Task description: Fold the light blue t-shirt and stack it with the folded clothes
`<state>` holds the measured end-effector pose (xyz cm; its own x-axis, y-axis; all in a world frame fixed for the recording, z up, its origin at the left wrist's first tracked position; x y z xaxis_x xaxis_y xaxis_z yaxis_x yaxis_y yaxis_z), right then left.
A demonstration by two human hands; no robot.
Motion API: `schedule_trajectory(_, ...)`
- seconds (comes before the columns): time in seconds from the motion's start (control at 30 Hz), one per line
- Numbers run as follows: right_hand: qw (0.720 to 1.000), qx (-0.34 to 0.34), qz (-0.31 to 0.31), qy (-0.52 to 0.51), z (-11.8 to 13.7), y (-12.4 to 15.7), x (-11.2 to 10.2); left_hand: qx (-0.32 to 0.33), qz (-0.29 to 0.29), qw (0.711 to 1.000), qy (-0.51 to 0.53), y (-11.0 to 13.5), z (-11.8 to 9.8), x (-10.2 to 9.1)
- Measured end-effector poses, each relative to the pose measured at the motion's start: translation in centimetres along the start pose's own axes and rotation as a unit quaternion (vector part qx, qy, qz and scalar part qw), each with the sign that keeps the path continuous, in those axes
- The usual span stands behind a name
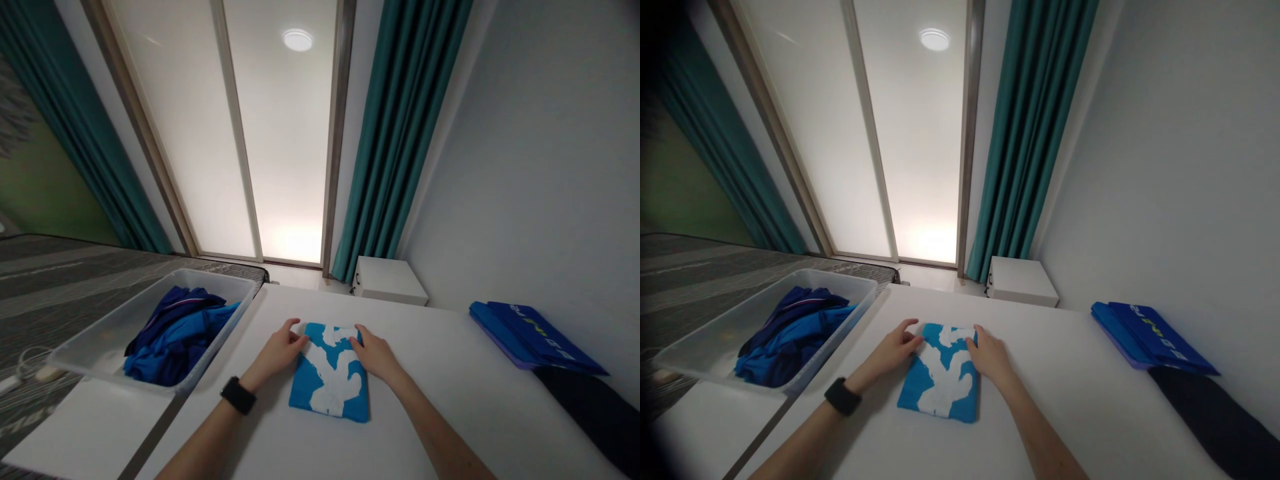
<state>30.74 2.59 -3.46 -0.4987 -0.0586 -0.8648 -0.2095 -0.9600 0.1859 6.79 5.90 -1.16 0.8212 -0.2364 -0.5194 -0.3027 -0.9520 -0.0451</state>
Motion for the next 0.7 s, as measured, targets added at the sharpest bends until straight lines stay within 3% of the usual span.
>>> schedule_trajectory(0.2, 0.995, -0.004, 0.022, -0.093, -1.3, -0.4, 0.0, -0.105, 0.115, 0.982, 0.103, -1.0, 0.0, 2.0)
schedule_trajectory(0.47, 0.984, -0.041, 0.051, -0.168, -1.5, -0.7, -0.6, -0.134, 0.13, 0.971, 0.147, -2.8, -0.5, 4.0)
schedule_trajectory(0.7, 0.972, -0.078, 0.095, -0.199, -1.0, -0.4, -0.8, -0.159, 0.171, 0.933, 0.273, -2.3, -1.8, 6.3)
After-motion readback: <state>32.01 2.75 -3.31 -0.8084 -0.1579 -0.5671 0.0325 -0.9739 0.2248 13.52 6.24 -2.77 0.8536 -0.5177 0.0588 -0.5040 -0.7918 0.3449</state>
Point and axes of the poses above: each hand's wrist, its own y-axis away from the middle knuckle, its own x-axis out of the palm, z = x × y, the point moved 10 cm from there along -y, towards the middle knuckle, and after that the axes turned 7 degrees about x, right-handed, at the moved point
